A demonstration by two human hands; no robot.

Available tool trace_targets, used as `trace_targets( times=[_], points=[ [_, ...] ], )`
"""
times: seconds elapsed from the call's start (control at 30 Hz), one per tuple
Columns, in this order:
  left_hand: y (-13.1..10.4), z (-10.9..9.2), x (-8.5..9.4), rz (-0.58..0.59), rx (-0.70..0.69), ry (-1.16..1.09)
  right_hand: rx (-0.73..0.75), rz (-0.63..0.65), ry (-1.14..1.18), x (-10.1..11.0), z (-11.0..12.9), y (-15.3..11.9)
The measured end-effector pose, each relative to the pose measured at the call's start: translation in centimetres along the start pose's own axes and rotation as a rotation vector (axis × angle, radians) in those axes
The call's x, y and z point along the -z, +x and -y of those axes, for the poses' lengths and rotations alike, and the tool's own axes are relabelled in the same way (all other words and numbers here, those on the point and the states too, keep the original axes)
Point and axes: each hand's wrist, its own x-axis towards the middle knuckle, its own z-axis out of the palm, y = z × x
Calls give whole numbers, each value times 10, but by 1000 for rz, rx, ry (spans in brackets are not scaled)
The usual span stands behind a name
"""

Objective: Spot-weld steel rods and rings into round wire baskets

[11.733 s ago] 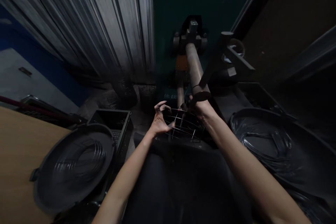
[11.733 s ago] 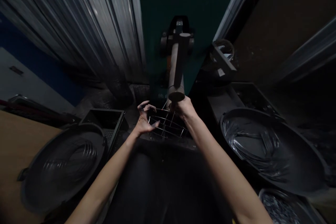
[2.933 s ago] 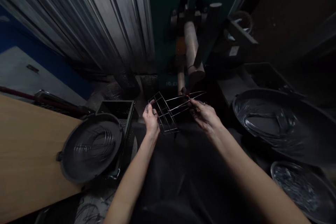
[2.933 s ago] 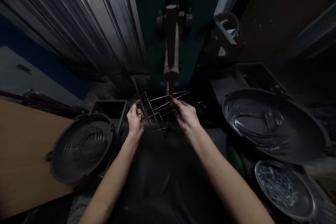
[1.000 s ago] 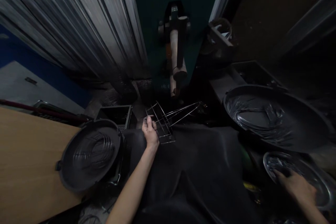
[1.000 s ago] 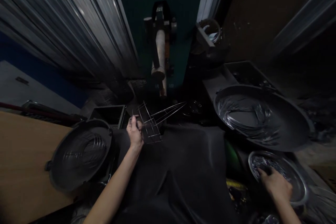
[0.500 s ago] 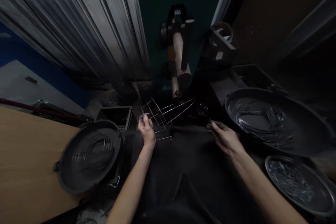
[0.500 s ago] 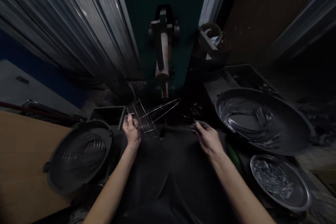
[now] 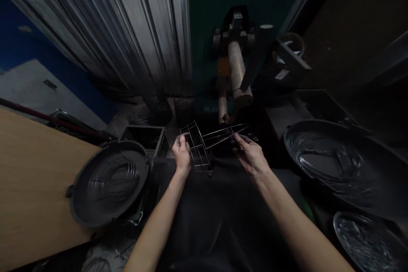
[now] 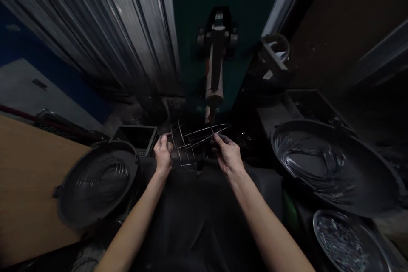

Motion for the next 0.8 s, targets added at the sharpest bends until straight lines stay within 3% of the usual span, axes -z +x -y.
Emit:
trace_targets(
  times=[0.8],
  points=[
    [16,-11,-10,23,105,-60,-21,-46,-11,-17,12,4]
  ],
)
